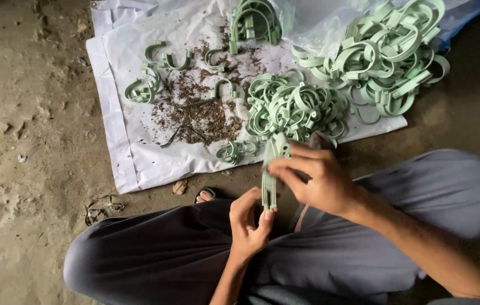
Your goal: The person sits on the ground and cleans light green plastic parts by hand using a cloth. They wipe each part individually and place the cleaned items into a pile on a white sheet.
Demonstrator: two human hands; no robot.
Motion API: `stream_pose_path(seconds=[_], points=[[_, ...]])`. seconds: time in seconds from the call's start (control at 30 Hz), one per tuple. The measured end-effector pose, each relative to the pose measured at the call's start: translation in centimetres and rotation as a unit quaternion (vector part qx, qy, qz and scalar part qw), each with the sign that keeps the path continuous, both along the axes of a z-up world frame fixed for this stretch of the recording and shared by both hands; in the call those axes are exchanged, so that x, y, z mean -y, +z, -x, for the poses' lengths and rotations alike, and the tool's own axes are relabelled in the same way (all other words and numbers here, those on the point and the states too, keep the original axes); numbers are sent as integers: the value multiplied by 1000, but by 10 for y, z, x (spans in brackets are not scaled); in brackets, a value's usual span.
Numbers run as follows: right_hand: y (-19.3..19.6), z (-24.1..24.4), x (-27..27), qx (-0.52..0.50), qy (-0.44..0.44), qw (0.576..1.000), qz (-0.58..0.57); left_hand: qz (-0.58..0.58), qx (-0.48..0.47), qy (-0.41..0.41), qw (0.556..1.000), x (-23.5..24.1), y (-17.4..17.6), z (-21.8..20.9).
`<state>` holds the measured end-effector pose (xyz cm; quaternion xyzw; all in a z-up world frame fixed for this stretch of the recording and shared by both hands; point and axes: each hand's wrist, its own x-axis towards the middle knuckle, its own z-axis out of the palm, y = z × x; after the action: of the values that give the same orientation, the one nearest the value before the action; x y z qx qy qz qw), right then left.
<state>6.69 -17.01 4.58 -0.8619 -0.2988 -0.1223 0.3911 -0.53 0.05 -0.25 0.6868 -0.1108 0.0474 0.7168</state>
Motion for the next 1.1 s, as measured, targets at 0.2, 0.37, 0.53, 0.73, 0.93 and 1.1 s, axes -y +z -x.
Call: stream_pose_path(seconds=[0.2, 0.37, 0.53, 0.73, 0.93, 1.1], points=[[1, 9, -1, -298, 80, 936, -169, 3, 8, 12, 1000, -3, -4, -2], [-39, 8, 11, 72, 19, 995, 73, -3, -11, 5, 1000, 0, 11, 2], [-27, -3, 13, 296, -72, 933, 190, 32, -30, -20, 999, 3, 20, 1], [-33, 2, 10, 121, 13, 992, 15, -29, -13, -21, 999, -13, 15, 1], [-18, 8, 0, -57, 22, 990, -125, -170, 125, 52, 976, -7, 16, -9], [-54, -2, 12, 108, 114, 987, 46, -61, 108, 43, 991, -1, 15, -2]])
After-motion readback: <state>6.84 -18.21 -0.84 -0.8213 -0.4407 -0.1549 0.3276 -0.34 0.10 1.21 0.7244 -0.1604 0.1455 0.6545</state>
